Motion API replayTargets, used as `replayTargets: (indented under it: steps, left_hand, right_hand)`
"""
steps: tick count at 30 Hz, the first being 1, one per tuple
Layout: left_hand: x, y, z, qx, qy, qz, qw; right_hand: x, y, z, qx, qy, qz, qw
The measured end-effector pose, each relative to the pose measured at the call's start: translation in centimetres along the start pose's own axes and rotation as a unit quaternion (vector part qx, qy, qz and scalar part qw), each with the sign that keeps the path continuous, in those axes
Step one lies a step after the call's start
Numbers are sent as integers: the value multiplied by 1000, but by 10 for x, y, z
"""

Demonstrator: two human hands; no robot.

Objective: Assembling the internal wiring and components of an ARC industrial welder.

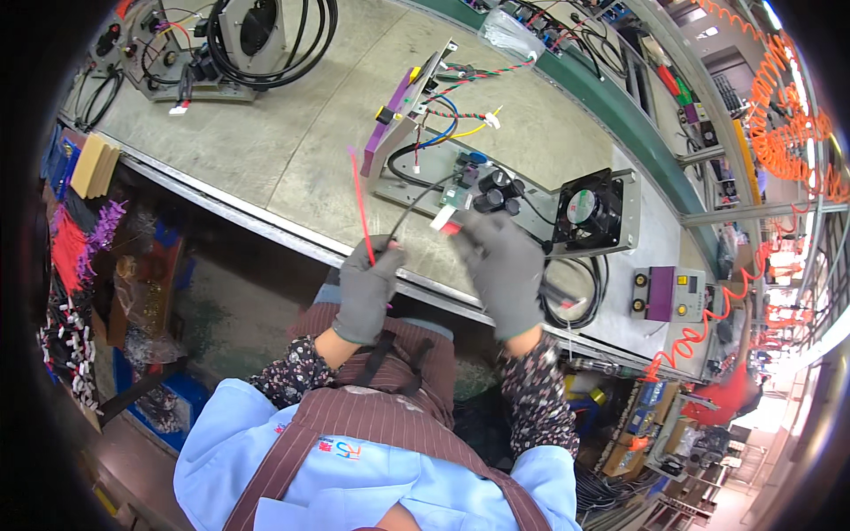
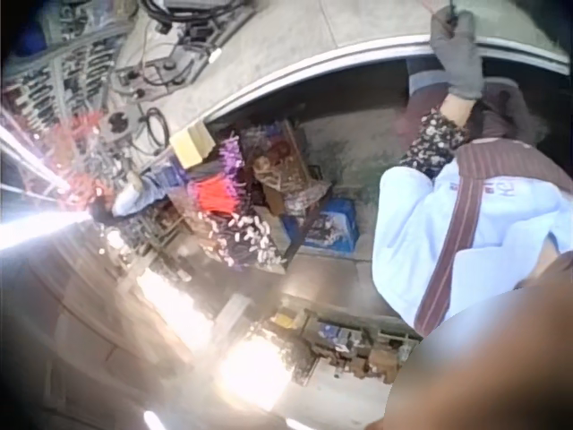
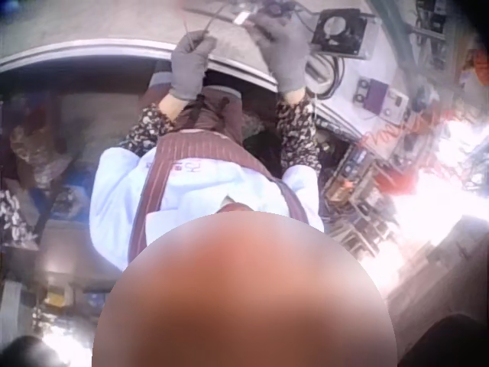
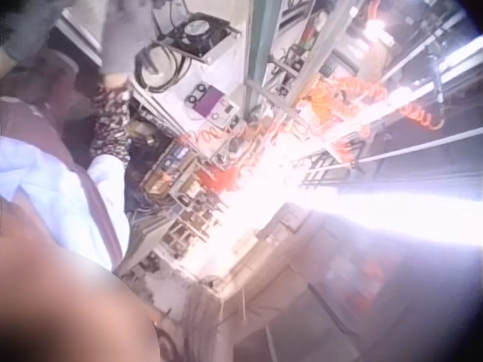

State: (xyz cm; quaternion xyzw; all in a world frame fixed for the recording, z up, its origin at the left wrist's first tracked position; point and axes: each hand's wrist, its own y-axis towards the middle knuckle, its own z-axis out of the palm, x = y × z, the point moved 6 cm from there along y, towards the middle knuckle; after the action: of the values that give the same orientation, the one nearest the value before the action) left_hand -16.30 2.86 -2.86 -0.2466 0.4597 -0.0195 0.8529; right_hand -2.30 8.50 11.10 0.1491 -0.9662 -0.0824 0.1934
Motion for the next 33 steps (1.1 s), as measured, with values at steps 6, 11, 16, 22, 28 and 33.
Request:
replayTargets:
  steps: [6, 11, 16, 22, 28, 33]
  left_hand:
    - [10, 29, -67, -69, 42, 85, 993]
    - [12, 30, -84, -38, 55, 143, 987]
    - [11, 32, -82, -14, 77, 161, 984]
    - [11, 32, -84, -12, 109, 170, 979]
    - [11, 33, -83, 3, 123, 173, 977]
    - [10, 32, -80, 15, 132, 184, 974]
  right_hand:
    - [-55, 66, 27, 141, -193, -9, 971]
    - [-48, 79, 46, 173, -293, -87, 936]
    - [-44, 84, 57, 204, -326, -93, 918]
    - [-46, 84, 61, 221, -327, -81, 915]
    - [-48, 85, 60, 221, -304, -67, 924]
    - [-50, 89, 63, 235, -311, -50, 920]
